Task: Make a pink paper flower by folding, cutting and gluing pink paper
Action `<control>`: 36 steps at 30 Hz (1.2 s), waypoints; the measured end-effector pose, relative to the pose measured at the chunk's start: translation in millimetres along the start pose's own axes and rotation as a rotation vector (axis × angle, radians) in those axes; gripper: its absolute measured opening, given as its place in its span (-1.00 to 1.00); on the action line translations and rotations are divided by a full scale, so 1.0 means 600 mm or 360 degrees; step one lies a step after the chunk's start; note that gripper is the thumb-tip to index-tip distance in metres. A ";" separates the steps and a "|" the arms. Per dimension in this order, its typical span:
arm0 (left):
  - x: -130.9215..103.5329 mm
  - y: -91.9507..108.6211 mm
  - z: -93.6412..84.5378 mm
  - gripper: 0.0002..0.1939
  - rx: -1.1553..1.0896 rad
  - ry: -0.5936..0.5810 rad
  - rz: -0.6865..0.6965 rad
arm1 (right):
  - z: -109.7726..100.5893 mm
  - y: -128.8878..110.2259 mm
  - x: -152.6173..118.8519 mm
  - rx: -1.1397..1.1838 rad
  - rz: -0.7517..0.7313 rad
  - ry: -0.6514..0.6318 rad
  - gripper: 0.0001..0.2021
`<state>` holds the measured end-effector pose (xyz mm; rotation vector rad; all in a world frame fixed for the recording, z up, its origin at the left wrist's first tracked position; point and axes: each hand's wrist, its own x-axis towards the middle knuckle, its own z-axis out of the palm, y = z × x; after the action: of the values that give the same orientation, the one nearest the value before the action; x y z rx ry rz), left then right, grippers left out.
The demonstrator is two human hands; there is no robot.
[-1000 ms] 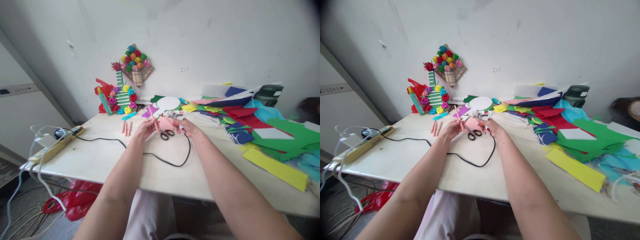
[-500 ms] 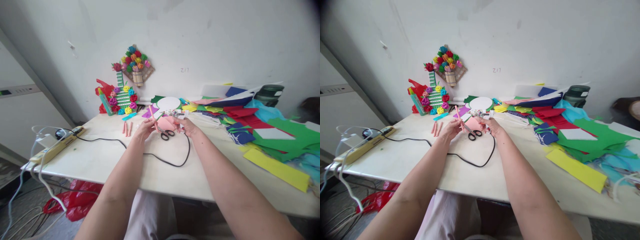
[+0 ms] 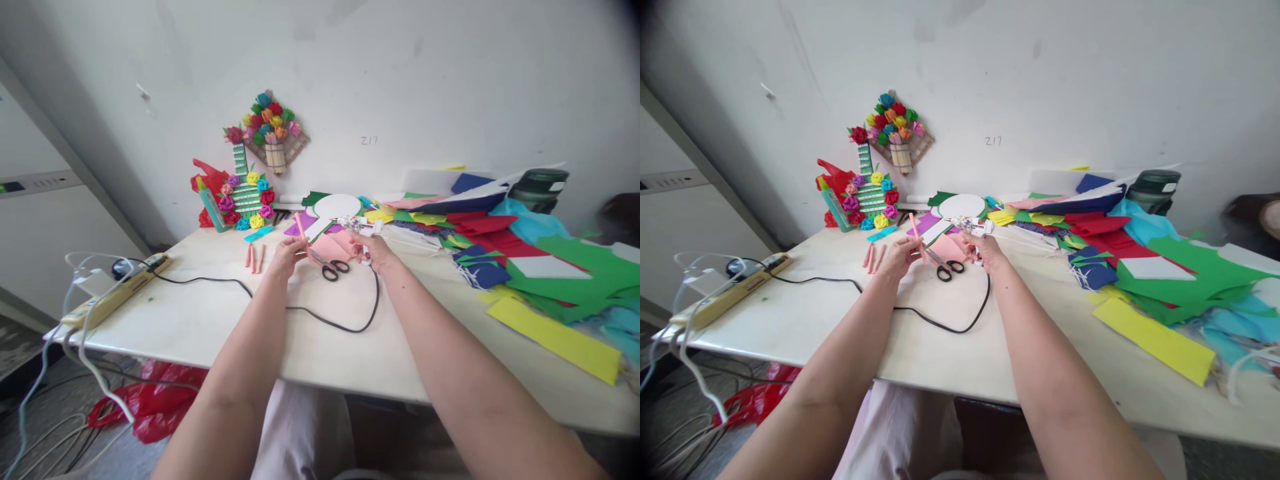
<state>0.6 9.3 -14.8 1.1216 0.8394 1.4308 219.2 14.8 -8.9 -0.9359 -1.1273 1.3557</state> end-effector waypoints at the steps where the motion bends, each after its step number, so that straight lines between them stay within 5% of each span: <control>1: 0.000 0.001 0.000 -0.76 -0.0010 0.0008 -0.0001 | 0.001 0.000 0.000 -0.0004 -0.0005 0.0019 -0.73; 16: -0.003 0.004 -0.003 -0.71 -0.0044 -0.0107 -0.0130 | 0.003 0.004 0.002 -0.0039 -0.0018 0.0030 -0.71; 36: -0.005 0.005 0.001 -0.73 -0.0011 -0.0281 -0.0280 | 0.001 0.000 -0.008 -0.0048 0.0048 -0.0372 -0.71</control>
<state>0.3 5.9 -12.5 1.1222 0.7861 1.1711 219.0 9.8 -9.1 -0.8337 -1.3175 1.5050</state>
